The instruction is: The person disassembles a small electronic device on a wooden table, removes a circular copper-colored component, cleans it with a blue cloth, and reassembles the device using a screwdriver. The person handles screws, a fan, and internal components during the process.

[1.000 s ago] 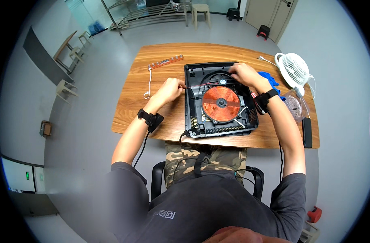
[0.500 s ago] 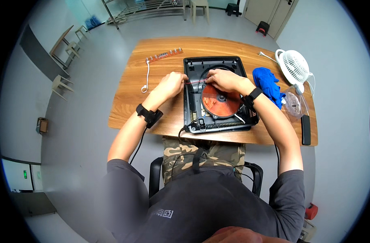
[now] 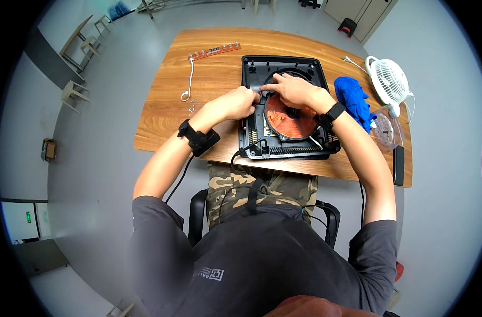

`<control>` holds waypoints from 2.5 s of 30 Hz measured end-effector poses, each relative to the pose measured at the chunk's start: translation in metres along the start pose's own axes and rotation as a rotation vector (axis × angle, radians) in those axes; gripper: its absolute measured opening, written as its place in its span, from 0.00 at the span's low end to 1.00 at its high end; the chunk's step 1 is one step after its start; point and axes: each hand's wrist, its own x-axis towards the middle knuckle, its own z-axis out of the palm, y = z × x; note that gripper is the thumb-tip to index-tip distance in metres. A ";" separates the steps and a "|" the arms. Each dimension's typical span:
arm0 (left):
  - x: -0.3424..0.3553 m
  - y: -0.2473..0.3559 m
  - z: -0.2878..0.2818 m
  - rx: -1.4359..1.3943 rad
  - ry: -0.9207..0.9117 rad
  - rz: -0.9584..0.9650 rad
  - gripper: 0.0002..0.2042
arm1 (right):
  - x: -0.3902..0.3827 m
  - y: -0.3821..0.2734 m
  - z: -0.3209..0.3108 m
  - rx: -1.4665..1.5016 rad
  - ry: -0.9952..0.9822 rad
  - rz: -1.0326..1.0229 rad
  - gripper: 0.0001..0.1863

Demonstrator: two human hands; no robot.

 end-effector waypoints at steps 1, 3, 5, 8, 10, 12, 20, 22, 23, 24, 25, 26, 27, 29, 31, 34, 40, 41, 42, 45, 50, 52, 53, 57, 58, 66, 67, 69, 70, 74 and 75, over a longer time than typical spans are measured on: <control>-0.002 -0.002 0.003 -0.028 0.013 0.020 0.14 | 0.001 0.000 0.000 -0.017 0.001 0.000 0.34; -0.010 0.009 -0.007 -0.251 -0.075 -0.006 0.13 | -0.001 -0.001 0.004 -0.046 0.021 0.005 0.34; -0.018 0.010 -0.010 -0.497 -0.162 -0.009 0.11 | 0.000 -0.004 0.006 -0.076 0.058 -0.005 0.33; -0.028 0.001 -0.011 -0.734 -0.308 0.015 0.09 | 0.001 -0.010 -0.002 -0.100 0.026 -0.016 0.31; -0.034 -0.002 -0.010 -0.885 -0.321 0.027 0.09 | 0.002 -0.013 -0.004 -0.095 -0.002 -0.009 0.31; -0.035 0.001 -0.012 -0.954 -0.326 0.044 0.10 | 0.004 -0.011 -0.003 -0.093 -0.018 -0.014 0.34; -0.021 -0.006 0.021 -1.151 -0.101 -0.146 0.09 | 0.007 -0.023 -0.006 -0.085 -0.124 0.072 0.29; -0.020 -0.008 0.027 -1.114 -0.082 -0.153 0.08 | 0.007 -0.023 -0.006 -0.075 -0.116 0.082 0.29; -0.021 -0.008 0.029 -1.097 -0.072 -0.159 0.08 | 0.006 -0.025 -0.007 -0.068 -0.114 0.085 0.29; -0.023 -0.006 0.028 -1.131 -0.059 -0.156 0.07 | 0.006 -0.026 -0.007 -0.060 -0.123 0.094 0.29; -0.023 -0.006 0.030 -1.132 -0.039 -0.146 0.06 | 0.005 -0.027 -0.008 -0.053 -0.132 0.102 0.29; -0.023 -0.007 0.032 -1.132 -0.019 -0.138 0.06 | 0.006 -0.028 -0.009 -0.045 -0.140 0.108 0.29; -0.024 -0.008 0.034 -1.132 0.002 -0.130 0.06 | 0.007 -0.029 -0.009 -0.043 -0.144 0.112 0.29; -0.024 -0.006 0.034 -1.043 0.015 -0.158 0.06 | 0.008 -0.029 -0.008 -0.041 -0.153 0.118 0.29; -0.024 0.000 0.034 -0.923 0.021 -0.193 0.06 | 0.008 -0.030 -0.007 -0.033 -0.147 0.120 0.29; -0.027 0.018 0.033 -0.649 0.106 -0.193 0.04 | 0.008 -0.030 -0.008 -0.030 -0.156 0.121 0.29; -0.031 0.026 0.041 -0.251 0.218 0.093 0.10 | 0.008 -0.029 -0.004 -0.030 -0.137 0.128 0.29; -0.032 0.026 0.042 -0.203 0.227 0.128 0.09 | 0.008 -0.029 -0.005 -0.032 -0.132 0.127 0.29; -0.033 0.028 0.043 -0.190 0.231 0.134 0.09 | 0.008 -0.030 -0.005 -0.028 -0.137 0.130 0.29; -0.034 0.034 0.039 -0.068 0.252 0.138 0.07 | 0.009 -0.031 -0.006 -0.022 -0.147 0.130 0.28; -0.031 0.039 0.021 0.290 0.285 0.219 0.06 | 0.010 -0.023 0.013 -0.072 0.006 0.096 0.27; -0.032 0.037 0.020 0.291 0.292 0.211 0.06 | 0.011 -0.022 0.015 -0.091 0.001 0.089 0.27; -0.032 0.036 0.020 0.289 0.293 0.210 0.06 | 0.010 -0.023 0.015 -0.098 -0.003 0.090 0.27; -0.041 0.030 0.011 0.373 0.235 0.425 0.06 | 0.011 -0.028 0.005 -0.095 -0.053 0.094 0.26; -0.041 0.024 0.014 0.364 0.189 0.432 0.06 | 0.011 -0.030 0.001 -0.082 -0.086 0.103 0.25; -0.034 0.031 0.009 0.359 -0.006 0.503 0.05 | 0.013 -0.025 0.016 -0.104 -0.006 0.102 0.24; -0.035 0.033 0.009 0.334 -0.010 0.508 0.06 | 0.013 -0.026 0.015 -0.100 -0.010 0.104 0.25; -0.034 0.037 0.009 0.284 -0.018 0.522 0.06 | 0.012 -0.025 0.016 -0.100 -0.005 0.102 0.25; -0.033 0.033 0.015 0.285 -0.017 0.523 0.05 | 0.011 -0.025 0.017 -0.104 0.003 0.098 0.25; -0.032 0.036 0.015 0.246 0.048 0.480 0.05 | 0.013 -0.025 0.019 -0.102 0.020 0.107 0.26; -0.032 0.035 0.015 0.220 0.081 0.456 0.05 | 0.013 -0.025 0.018 -0.101 0.017 0.106 0.26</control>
